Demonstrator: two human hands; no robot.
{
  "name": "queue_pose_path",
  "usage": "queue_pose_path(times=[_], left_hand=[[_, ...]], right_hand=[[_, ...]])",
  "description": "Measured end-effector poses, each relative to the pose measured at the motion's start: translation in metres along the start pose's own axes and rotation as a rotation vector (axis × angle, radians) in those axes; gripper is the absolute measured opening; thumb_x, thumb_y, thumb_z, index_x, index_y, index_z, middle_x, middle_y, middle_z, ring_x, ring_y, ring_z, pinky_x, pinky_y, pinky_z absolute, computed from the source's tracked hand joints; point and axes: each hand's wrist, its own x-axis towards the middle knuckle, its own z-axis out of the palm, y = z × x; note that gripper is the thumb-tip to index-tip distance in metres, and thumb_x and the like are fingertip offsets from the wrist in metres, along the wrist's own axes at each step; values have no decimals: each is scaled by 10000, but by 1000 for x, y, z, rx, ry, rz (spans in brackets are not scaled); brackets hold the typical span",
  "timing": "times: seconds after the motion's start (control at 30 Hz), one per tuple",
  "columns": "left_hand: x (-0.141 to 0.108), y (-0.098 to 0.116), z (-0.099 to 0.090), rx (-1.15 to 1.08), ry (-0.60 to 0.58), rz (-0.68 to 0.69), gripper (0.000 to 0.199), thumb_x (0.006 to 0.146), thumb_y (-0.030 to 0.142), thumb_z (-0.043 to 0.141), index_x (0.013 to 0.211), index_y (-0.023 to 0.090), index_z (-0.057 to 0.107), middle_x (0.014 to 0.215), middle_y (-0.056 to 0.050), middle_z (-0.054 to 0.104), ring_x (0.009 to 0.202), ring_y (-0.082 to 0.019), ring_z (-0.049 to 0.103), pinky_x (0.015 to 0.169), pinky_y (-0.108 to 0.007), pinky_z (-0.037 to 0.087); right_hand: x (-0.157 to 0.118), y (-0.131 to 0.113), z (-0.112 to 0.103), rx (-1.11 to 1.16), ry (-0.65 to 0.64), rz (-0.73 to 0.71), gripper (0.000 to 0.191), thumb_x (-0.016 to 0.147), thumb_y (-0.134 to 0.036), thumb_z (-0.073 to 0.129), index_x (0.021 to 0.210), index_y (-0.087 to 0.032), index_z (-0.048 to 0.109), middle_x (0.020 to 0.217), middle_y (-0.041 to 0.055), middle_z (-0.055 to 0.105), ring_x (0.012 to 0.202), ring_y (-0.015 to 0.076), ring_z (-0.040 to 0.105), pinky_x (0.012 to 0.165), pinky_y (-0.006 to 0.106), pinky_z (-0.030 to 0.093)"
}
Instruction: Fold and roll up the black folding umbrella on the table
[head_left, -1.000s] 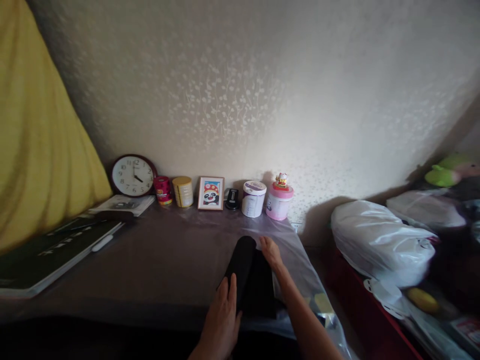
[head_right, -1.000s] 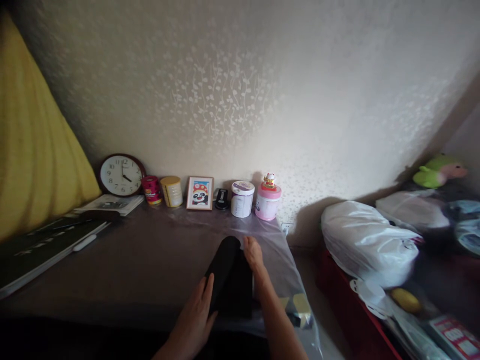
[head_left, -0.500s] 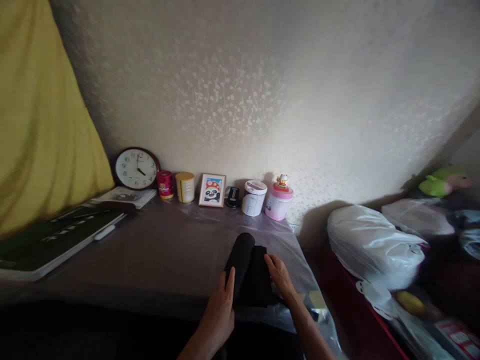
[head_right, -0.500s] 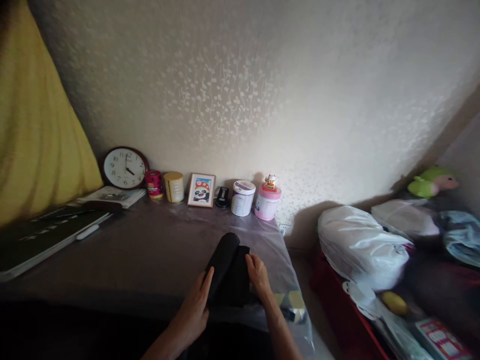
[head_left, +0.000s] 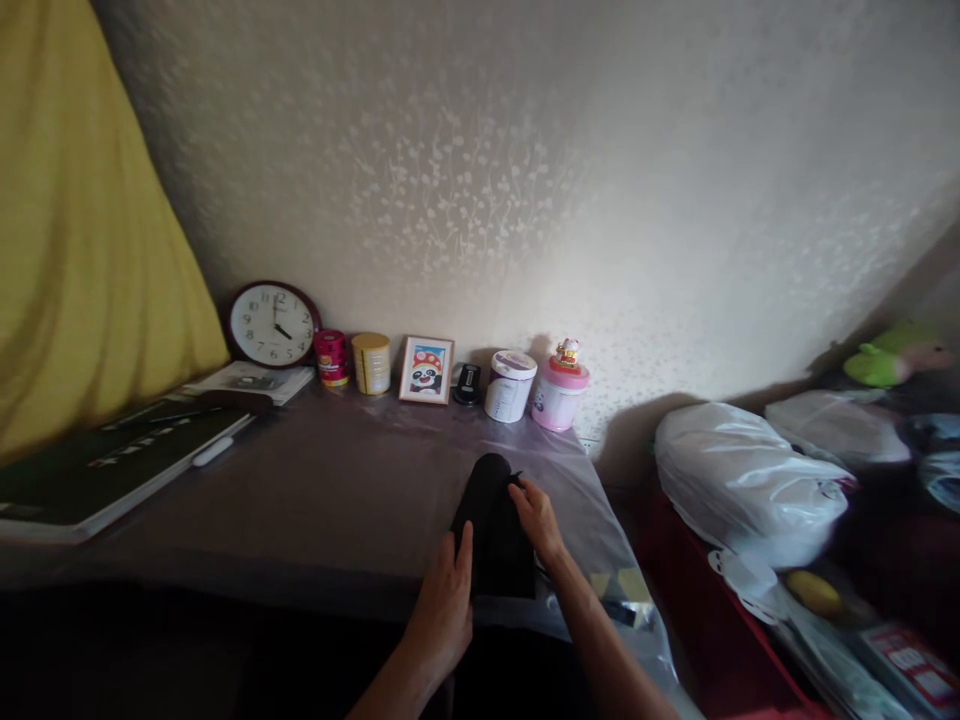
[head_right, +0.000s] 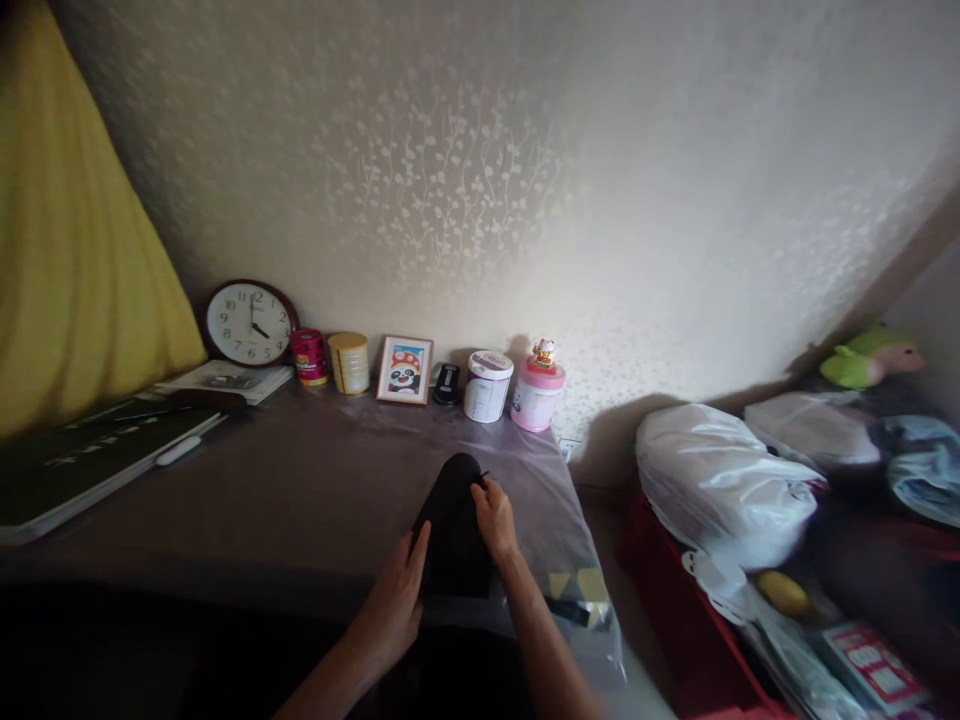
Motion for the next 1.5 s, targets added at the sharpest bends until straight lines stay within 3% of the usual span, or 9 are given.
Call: queue_pose_path(times=[0.2, 0.4, 0.67, 0.87, 1.0, 1.13, 1.3, 1.4, 1.5], left_hand=[[0, 1, -5, -23, 1, -7, 856, 606, -82, 340, 1407, 45, 67, 1431, -209, 285, 1345, -230, 236, 1078, -346, 260], [2, -5, -3, -65, 65, 70, 843, 588, -77, 352, 1393, 38, 132, 1435, -203, 285, 1356, -222, 202, 1088, -368, 258], [1, -8, -4, -31, 81, 45, 806, 589, -47, 398, 1363, 75, 211, 1431, -177, 298, 1337, -233, 257, 1081, -388, 279], [-1, -20, 18, 57, 137, 26, 672, 646, 10, 408, 1307, 59, 299, 1314, -192, 454, 1252, -259, 404, 1020, -416, 366], [-9, -25, 26, 52, 320, 10, 626, 736, 81, 403, 1336, 79, 227, 1334, -186, 415, 1244, -263, 412, 993, -435, 397], [-14, -14, 8, 56, 499, 77, 620, 755, 83, 391, 1350, 142, 229, 1432, -161, 245, 1324, -273, 272, 1016, -466, 364], [-8, -2, -13, 206, 414, 227, 725, 682, 56, 435, 1369, 219, 270, 1512, -98, 77, 1357, -306, 176, 1026, -509, 333], [-7, -3, -11, 306, 389, 229, 761, 682, 60, 442, 1393, 233, 234, 1510, -92, 132, 1352, -315, 190, 1020, -532, 326], [-8, -7, -3, 368, 359, 189, 778, 684, 66, 446, 1405, 235, 206, 1484, -89, 234, 1337, -333, 224, 1004, -555, 331]], right_hand=[[9, -17, 18, -25, 70, -31, 387, 752, -384, 500, 995, -120, 644, 736, 51, 671, 687, 193, 598, 623, 281, 444], [15, -19, 39, -120, 7, -14, 356, 813, -325, 470, 1087, -128, 583, 737, 54, 687, 660, 190, 628, 601, 270, 447], [14, -29, 46, -422, -66, -98, 280, 872, -254, 441, 1084, -113, 556, 977, 128, 686, 916, 203, 647, 738, 250, 441], [3, -41, 46, -409, -215, -223, 266, 917, -245, 352, 1069, -172, 558, 677, 6, 677, 708, 142, 657, 663, 217, 428], [2, -41, 46, -411, -236, -250, 236, 906, -218, 375, 1039, -177, 566, 682, -2, 675, 699, 132, 650, 661, 214, 419], [4, -38, 46, -440, -248, -268, 236, 911, -217, 366, 1030, -182, 567, 681, -2, 676, 711, 134, 654, 658, 213, 418], [5, -36, 48, -515, -237, -290, 241, 910, -223, 371, 1035, -179, 572, 818, 38, 698, 772, 164, 663, 659, 233, 422], [4, -35, 48, -503, -223, -296, 240, 914, -233, 373, 1028, -181, 577, 861, 46, 698, 793, 166, 662, 669, 234, 424], [1, -36, 45, -414, -247, -292, 241, 920, -228, 361, 1036, -188, 568, 716, 2, 683, 698, 141, 653, 644, 221, 427]])
